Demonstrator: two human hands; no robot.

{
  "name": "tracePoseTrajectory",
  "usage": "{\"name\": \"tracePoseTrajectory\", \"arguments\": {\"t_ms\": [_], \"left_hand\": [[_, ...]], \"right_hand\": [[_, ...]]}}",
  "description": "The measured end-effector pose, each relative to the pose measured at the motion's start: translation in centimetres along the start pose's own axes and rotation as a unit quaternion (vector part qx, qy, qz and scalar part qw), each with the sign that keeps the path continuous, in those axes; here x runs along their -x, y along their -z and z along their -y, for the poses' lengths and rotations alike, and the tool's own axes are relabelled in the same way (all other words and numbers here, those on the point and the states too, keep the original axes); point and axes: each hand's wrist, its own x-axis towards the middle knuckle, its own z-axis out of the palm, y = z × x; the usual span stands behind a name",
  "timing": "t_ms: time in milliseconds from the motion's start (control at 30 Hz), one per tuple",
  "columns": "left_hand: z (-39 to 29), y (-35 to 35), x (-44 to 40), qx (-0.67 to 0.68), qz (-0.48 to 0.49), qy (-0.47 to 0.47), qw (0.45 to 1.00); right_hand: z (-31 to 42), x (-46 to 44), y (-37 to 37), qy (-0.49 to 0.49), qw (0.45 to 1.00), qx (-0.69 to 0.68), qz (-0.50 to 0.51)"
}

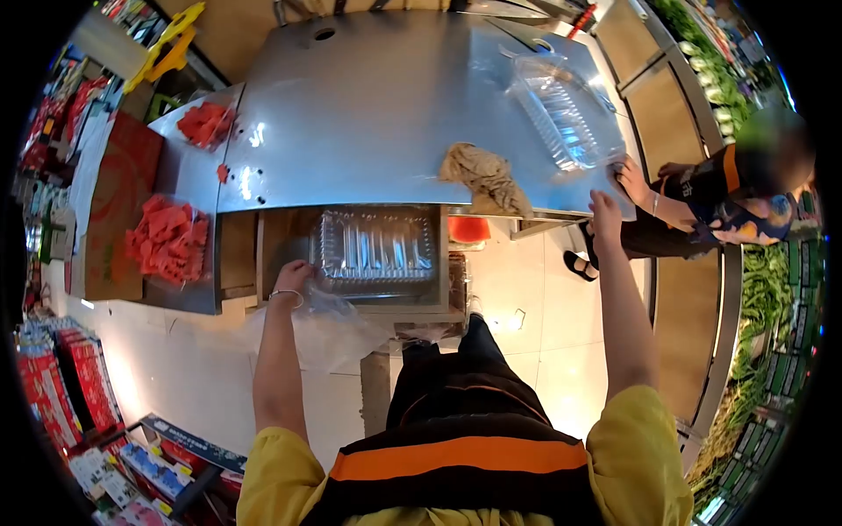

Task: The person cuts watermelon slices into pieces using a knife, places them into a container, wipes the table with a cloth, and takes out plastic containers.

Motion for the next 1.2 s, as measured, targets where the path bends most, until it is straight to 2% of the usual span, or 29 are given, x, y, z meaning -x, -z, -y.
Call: {"name": "tracePoseTrajectory", "arguments": {"t_ms": [67, 100, 167, 200, 267, 333, 367, 400, 433, 500, 533, 600, 733, 767, 833, 900, 933, 1000, 1033, 1067, 1100, 1133, 1167, 1200], "left_hand": [[-0.7, 0.1, 2.9, 0.144, -0.003, 0.015, 0.989], [-1.4, 0.0, 4.6, 0.146, -0.011, 0.019, 0.989], [-3.7, -0.6, 8.6, 0.304, 0.017, -0.01, 0.952], [-5.5, -1.2, 10.7, 0.307, 0.007, -0.008, 0.952], [-8.8, -3.0, 14.1, 0.234, -0.057, -0.094, 0.966], [-9.7, -5.6, 16.3, 0.235, -0.075, -0.154, 0.957], [-10.8, -6.9, 17.6, 0.089, -0.087, -0.201, 0.972], [-12.0, -8.1, 19.2, -0.058, -0.099, -0.241, 0.964], [-12.9, -9.2, 20.0, -0.057, -0.101, -0.243, 0.963], [-14.2, -11.2, 21.1, -0.174, -0.097, -0.327, 0.924], [-14.2, -12.2, 21.5, -0.173, -0.096, -0.327, 0.924], [-13.4, -14.2, 21.8, -0.264, -0.034, -0.323, 0.908], [-12.7, -16.0, 22.2, -0.272, 0.015, -0.319, 0.908], [-11.9, -16.0, 22.1, -0.241, -0.016, -0.338, 0.91], [-12.0, -14.2, 22.1, -0.157, -0.134, -0.233, 0.95], [-12.8, -10.9, 22.1, -0.133, -0.23, -0.087, 0.96], [-13.1, -10.4, 21.5, -0.134, -0.227, -0.095, 0.96], [-12.8, -10.2, 20.9, -0.018, -0.162, 0.0, 0.987], [-11.2, -11.1, 19.4, 0.049, -0.104, -0.101, 0.988], [-9.8, -11.5, 18.2, 0.045, -0.101, -0.106, 0.988], [-8.4, -11.7, 17.3, 0.095, -0.093, -0.098, 0.986], [-8.2, -11.9, 17.2, 0.148, -0.082, -0.088, 0.982], [-7.9, -11.8, 17.1, 0.147, -0.075, -0.093, 0.982], [-7.9, -11.3, 17.5, 0.218, -0.082, -0.074, 0.97]], "right_hand": [[-2.6, 2.1, -0.9, 0.049, 0.998, 0.038, 0.012], [-3.7, 3.5, -1.6, 0.06, 0.996, 0.009, 0.073], [-4.2, 7.0, -4.1, 0.071, 0.979, -0.019, 0.19], [-3.6, 8.9, -5.6, 0.072, 0.966, -0.017, 0.248], [-0.9, 12.7, -8.2, 0.102, 0.934, -0.015, 0.341], [2.1, 16.5, -10.7, 0.207, 0.911, -0.02, 0.356], [4.6, 19.3, -11.8, 0.268, 0.891, -0.047, 0.363], [6.6, 21.9, -12.3, 0.328, 0.867, -0.074, 0.368], [7.3, 23.0, -12.6, 0.33, 0.866, -0.074, 0.369], [8.0, 24.1, -12.8, 0.409, 0.836, 0.049, 0.362], [8.3, 24.5, -12.9, 0.434, 0.822, 0.09, 0.358], [7.4, 24.7, -13.1, 0.41, 0.804, 0.223, 0.368], [3.0, 21.5, -12.1, 0.364, 0.821, 0.279, 0.34], [2.0, 20.8, -11.5, 0.348, 0.837, 0.248, 0.342], [2.2, 21.1, -9.4, 0.326, 0.866, 0.173, 0.338], [2.5, 21.2, -7.6, 0.319, 0.875, 0.149, 0.332], [2.7, 21.3, -6.9, 0.308, 0.883, 0.122, 0.332], [2.3, 22.6, -6.5, 0.305, 0.886, 0.088, 0.337], [2.0, 23.5, -6.7, 0.306, 0.888, 0.076, 0.335], [1.9, 24.3, -7.0, 0.309, 0.89, 0.062, 0.33], [1.9, 25.1, -6.9, 0.284, 0.896, 0.013, 0.341], [1.3, 25.4, -7.1, 0.299, 0.887, -0.028, 0.351], [0.9, 25.4, -6.9, 0.276, 0.882, -0.029, 0.381], [0.6, 25.3, -6.5, 0.251, 0.876, -0.03, 0.411]]}}
